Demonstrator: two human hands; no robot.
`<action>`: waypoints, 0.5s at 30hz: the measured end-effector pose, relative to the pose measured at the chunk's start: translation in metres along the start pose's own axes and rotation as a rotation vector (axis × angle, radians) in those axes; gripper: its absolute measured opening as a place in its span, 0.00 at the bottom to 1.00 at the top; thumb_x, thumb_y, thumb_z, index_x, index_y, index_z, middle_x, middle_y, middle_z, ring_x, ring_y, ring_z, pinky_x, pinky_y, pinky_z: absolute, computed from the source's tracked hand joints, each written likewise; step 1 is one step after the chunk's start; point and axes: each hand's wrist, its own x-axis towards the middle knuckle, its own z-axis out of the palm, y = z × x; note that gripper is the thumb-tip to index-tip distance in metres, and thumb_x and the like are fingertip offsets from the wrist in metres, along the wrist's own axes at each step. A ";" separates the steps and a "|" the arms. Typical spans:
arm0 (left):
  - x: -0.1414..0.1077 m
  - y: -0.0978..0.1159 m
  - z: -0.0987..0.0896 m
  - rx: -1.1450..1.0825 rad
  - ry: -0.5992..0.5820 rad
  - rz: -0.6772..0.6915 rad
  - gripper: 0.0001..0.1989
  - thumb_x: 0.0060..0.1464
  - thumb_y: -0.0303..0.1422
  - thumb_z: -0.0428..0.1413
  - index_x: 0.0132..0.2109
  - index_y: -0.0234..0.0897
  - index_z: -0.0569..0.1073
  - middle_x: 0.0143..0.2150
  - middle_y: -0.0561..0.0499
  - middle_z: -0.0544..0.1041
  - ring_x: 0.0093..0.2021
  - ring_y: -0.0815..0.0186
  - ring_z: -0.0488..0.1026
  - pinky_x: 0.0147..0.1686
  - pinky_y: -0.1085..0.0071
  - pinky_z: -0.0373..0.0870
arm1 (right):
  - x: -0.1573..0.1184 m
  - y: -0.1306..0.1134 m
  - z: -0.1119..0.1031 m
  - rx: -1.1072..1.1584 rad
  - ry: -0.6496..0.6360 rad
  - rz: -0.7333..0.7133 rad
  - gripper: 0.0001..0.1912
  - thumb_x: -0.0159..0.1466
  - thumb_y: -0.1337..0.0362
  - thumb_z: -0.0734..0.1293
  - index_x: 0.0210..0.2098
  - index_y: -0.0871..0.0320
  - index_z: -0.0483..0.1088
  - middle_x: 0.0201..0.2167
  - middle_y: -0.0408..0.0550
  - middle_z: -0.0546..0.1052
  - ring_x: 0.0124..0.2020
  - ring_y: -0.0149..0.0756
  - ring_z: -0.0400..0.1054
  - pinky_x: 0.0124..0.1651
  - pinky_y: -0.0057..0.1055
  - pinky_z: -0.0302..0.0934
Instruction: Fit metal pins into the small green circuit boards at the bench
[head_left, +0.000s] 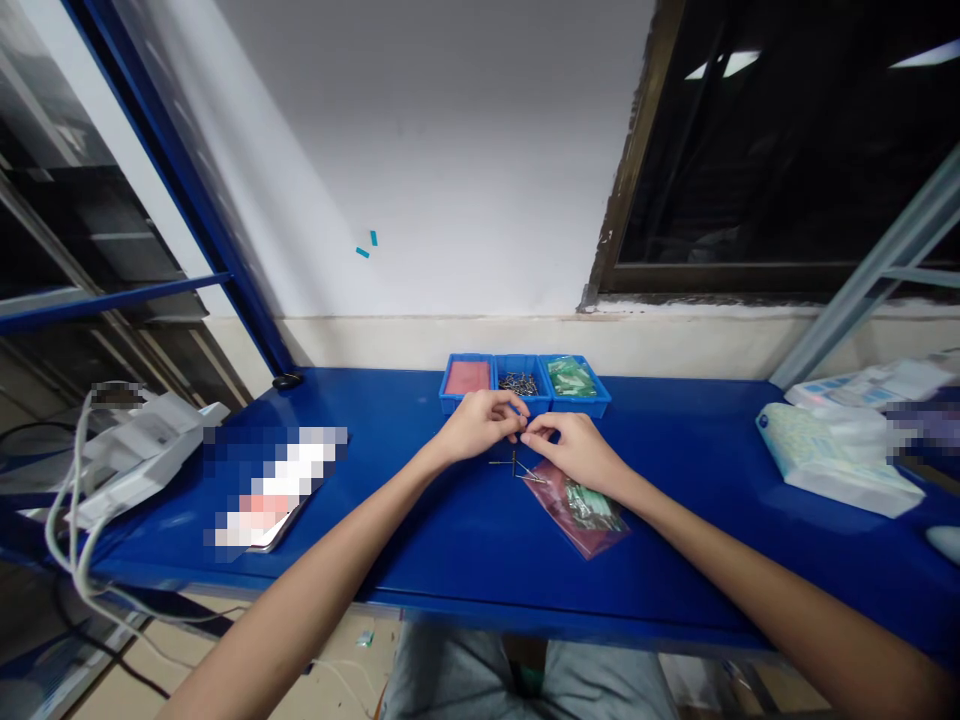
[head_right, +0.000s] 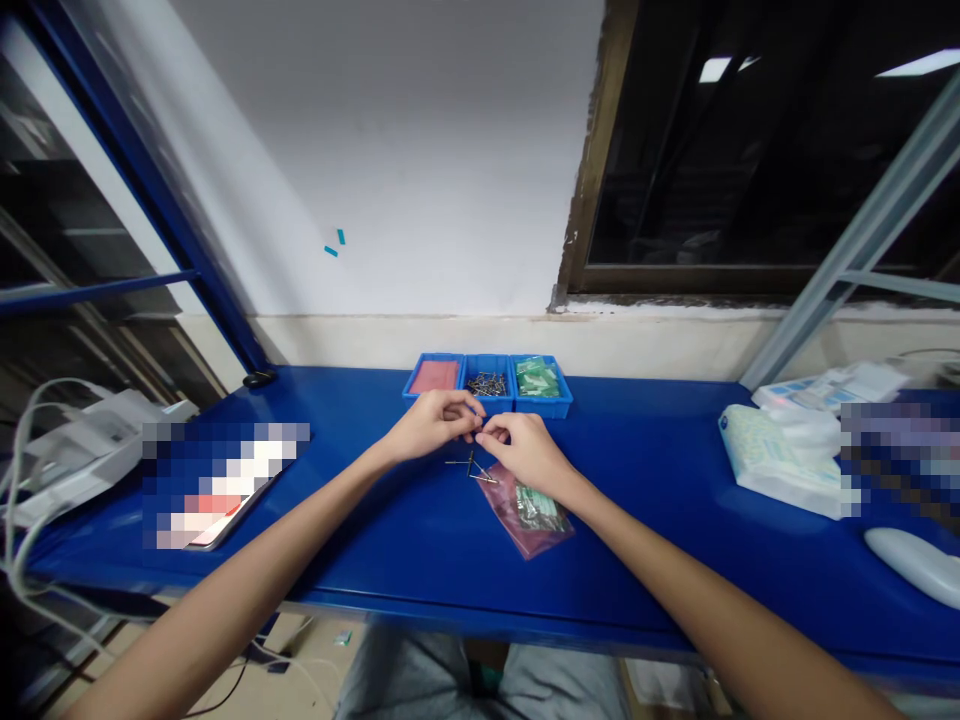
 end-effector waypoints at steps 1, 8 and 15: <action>0.000 0.000 0.001 0.002 0.017 -0.006 0.07 0.56 0.29 0.56 0.42 0.32 0.74 0.30 0.49 0.79 0.30 0.68 0.77 0.33 0.73 0.71 | 0.000 0.001 0.000 0.010 0.005 -0.001 0.10 0.65 0.63 0.65 0.32 0.58 0.78 0.30 0.46 0.81 0.30 0.34 0.72 0.34 0.28 0.57; 0.001 0.005 -0.002 0.036 0.066 -0.019 0.10 0.57 0.36 0.59 0.38 0.32 0.73 0.28 0.49 0.78 0.29 0.68 0.75 0.32 0.73 0.70 | 0.002 0.007 0.001 0.022 0.084 -0.031 0.10 0.65 0.64 0.64 0.31 0.57 0.77 0.30 0.44 0.81 0.29 0.34 0.70 0.36 0.29 0.59; 0.004 -0.002 -0.007 0.052 0.032 -0.018 0.12 0.54 0.37 0.63 0.35 0.32 0.73 0.28 0.50 0.76 0.28 0.70 0.72 0.30 0.72 0.68 | 0.003 0.006 -0.001 0.037 0.188 -0.047 0.09 0.65 0.64 0.65 0.32 0.57 0.76 0.30 0.44 0.80 0.29 0.34 0.69 0.36 0.30 0.60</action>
